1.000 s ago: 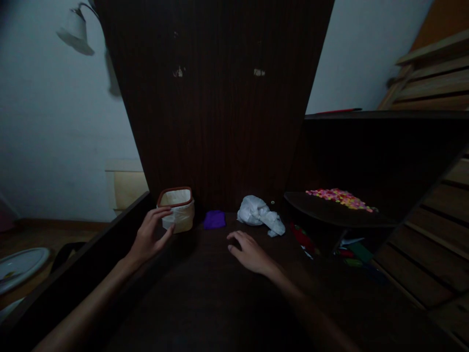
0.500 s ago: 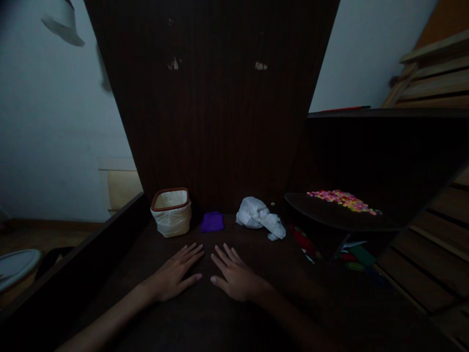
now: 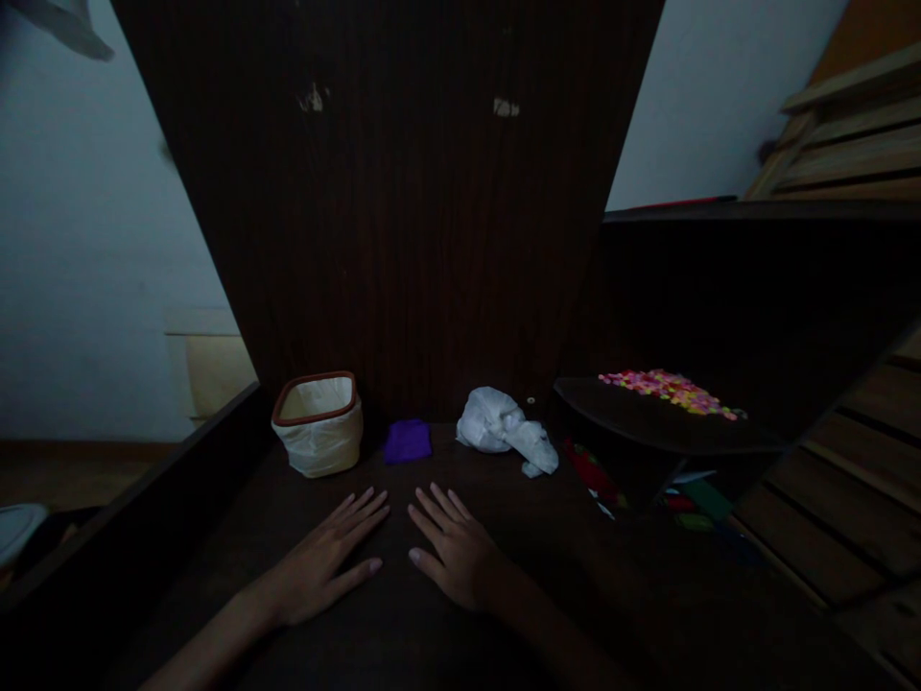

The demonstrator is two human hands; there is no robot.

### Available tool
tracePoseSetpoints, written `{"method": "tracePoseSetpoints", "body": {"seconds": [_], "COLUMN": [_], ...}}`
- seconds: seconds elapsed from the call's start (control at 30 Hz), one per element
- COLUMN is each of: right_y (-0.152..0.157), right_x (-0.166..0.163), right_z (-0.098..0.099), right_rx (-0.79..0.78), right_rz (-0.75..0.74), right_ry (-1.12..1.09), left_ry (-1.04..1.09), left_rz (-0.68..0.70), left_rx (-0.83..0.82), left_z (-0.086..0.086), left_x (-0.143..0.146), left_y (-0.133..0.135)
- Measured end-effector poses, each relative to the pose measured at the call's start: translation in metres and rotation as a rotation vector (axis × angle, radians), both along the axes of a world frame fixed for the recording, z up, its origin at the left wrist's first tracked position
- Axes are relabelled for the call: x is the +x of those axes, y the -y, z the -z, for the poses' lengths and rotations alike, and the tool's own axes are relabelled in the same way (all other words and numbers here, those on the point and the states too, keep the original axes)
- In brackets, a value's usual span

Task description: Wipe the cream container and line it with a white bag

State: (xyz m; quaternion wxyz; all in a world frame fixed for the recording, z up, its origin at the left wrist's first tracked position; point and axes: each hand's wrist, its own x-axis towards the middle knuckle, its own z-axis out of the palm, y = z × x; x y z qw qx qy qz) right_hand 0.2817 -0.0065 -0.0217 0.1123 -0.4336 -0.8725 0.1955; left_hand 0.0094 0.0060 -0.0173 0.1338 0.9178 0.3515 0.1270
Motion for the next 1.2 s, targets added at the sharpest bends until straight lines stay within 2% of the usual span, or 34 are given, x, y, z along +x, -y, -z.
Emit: {"method": "tracePoseSetpoints", "body": {"seconds": [0.4, 0.67, 0.97, 1.2], "right_y": [0.0032, 0.0036, 0.0026, 0.0034], "right_x": [0.0022, 0.0014, 0.0043, 0.0023], "right_z": [0.0001, 0.0003, 0.0065, -0.0018], "right_rx": [0.025, 0.022, 0.105, 0.061], "right_rz": [0.016, 0.021, 0.001, 0.004], "right_ry": [-0.02, -0.011, 0.018, 0.064], "left_ry": [-0.059, -0.051, -0.117, -0.109], "left_rz": [-0.014, -0.003, -0.014, -0.002], "left_rx": [-0.076, -0.049, -0.061, -0.021], "left_z": [-0.008, -0.0053, -0.0081, -0.0045], "left_x": [0.001, -0.0004, 0.001, -0.0007], "left_y": [0.002, 0.0019, 0.0028, 0.0015]}}
